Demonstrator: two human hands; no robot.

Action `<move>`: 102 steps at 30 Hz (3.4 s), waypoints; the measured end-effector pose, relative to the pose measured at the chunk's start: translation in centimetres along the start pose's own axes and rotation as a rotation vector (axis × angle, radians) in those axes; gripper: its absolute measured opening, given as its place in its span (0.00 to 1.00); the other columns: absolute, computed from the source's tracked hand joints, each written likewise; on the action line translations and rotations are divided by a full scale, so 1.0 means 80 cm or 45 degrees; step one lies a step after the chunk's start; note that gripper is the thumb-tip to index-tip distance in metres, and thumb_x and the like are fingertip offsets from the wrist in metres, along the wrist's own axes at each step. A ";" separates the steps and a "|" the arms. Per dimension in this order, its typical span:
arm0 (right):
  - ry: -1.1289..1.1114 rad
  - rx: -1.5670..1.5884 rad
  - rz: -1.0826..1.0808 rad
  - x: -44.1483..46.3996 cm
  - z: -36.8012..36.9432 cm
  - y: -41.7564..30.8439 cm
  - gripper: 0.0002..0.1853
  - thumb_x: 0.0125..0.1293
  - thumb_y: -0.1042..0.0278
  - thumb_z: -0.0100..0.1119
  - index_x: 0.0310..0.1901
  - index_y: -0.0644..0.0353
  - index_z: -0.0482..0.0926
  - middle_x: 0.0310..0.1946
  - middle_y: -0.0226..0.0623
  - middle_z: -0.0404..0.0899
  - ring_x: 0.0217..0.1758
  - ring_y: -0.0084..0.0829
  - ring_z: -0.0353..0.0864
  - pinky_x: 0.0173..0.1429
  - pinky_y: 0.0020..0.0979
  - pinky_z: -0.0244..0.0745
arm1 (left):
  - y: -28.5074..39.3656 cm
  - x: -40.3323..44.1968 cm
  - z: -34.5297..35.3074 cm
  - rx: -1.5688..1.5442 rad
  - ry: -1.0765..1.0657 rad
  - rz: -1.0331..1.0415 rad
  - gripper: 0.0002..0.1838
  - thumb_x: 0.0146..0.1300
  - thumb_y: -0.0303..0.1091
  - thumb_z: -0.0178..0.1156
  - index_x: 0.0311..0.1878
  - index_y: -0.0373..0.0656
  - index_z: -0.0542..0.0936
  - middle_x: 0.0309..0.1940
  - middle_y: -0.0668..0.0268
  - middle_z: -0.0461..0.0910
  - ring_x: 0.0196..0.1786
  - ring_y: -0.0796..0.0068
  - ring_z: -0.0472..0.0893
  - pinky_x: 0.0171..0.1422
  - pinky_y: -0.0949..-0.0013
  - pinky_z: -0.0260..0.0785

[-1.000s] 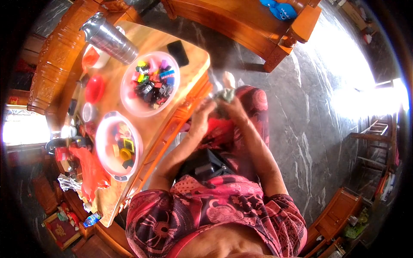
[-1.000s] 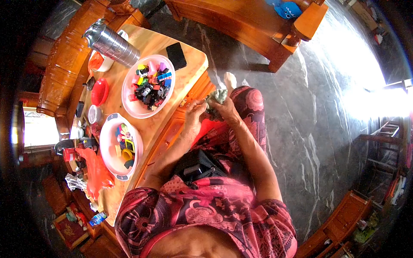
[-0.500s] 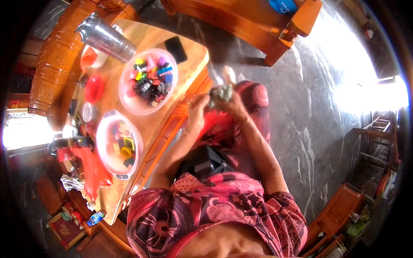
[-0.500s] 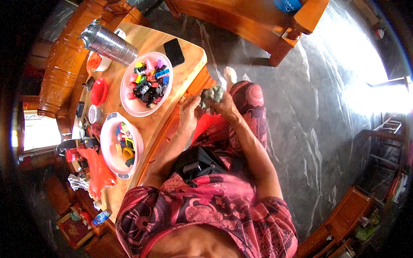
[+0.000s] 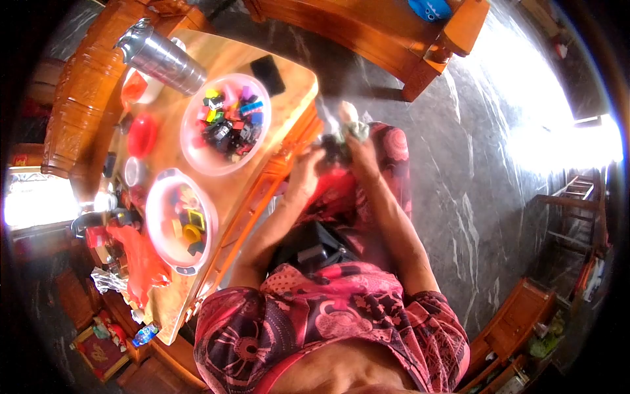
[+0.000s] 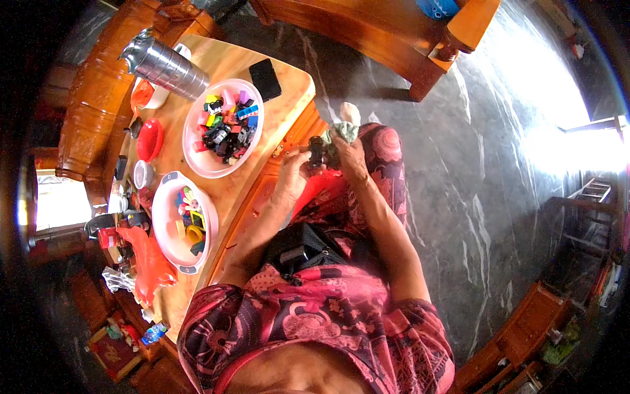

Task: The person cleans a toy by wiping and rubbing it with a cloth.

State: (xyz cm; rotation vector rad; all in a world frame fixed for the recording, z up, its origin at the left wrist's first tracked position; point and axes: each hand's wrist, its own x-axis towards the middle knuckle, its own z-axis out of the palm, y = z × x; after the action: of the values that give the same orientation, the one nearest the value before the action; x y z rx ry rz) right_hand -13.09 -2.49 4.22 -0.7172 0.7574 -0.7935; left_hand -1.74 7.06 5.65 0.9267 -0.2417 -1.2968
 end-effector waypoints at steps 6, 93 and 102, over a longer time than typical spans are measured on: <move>-0.123 0.081 0.018 -0.011 0.009 -0.008 0.11 0.64 0.64 0.54 0.45 0.59 0.74 0.30 0.30 0.78 0.26 0.23 0.78 0.28 0.25 0.75 | 0.002 0.011 -0.011 -0.195 0.109 -0.064 0.16 0.61 0.39 0.54 0.45 0.37 0.75 0.33 0.58 0.80 0.31 0.69 0.79 0.32 0.71 0.73; 1.051 -0.004 -0.775 -0.277 -0.108 -0.081 0.11 0.61 0.63 0.59 0.31 0.62 0.72 0.24 0.22 0.70 0.30 0.14 0.65 0.32 0.24 0.67 | -0.140 -0.023 0.183 1.218 -1.416 -0.335 0.19 0.69 0.40 0.38 0.46 0.35 0.73 0.38 0.62 0.74 0.39 0.74 0.73 0.43 0.70 0.68; 1.171 -0.686 -1.095 -0.262 -0.082 -0.054 0.25 0.57 0.62 0.63 0.53 0.63 0.69 0.46 0.40 0.68 0.48 0.31 0.70 0.52 0.31 0.67 | -0.145 0.002 0.180 0.485 -0.936 -0.754 0.15 0.63 0.40 0.52 0.39 0.34 0.74 0.33 0.54 0.76 0.35 0.60 0.76 0.43 0.64 0.69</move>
State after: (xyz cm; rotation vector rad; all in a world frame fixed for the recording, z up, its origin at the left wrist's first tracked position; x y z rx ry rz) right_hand -29.93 10.76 10.73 -1.2038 1.5610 -1.7965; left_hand -19.08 0.67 6.56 0.8250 -0.8551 -2.1728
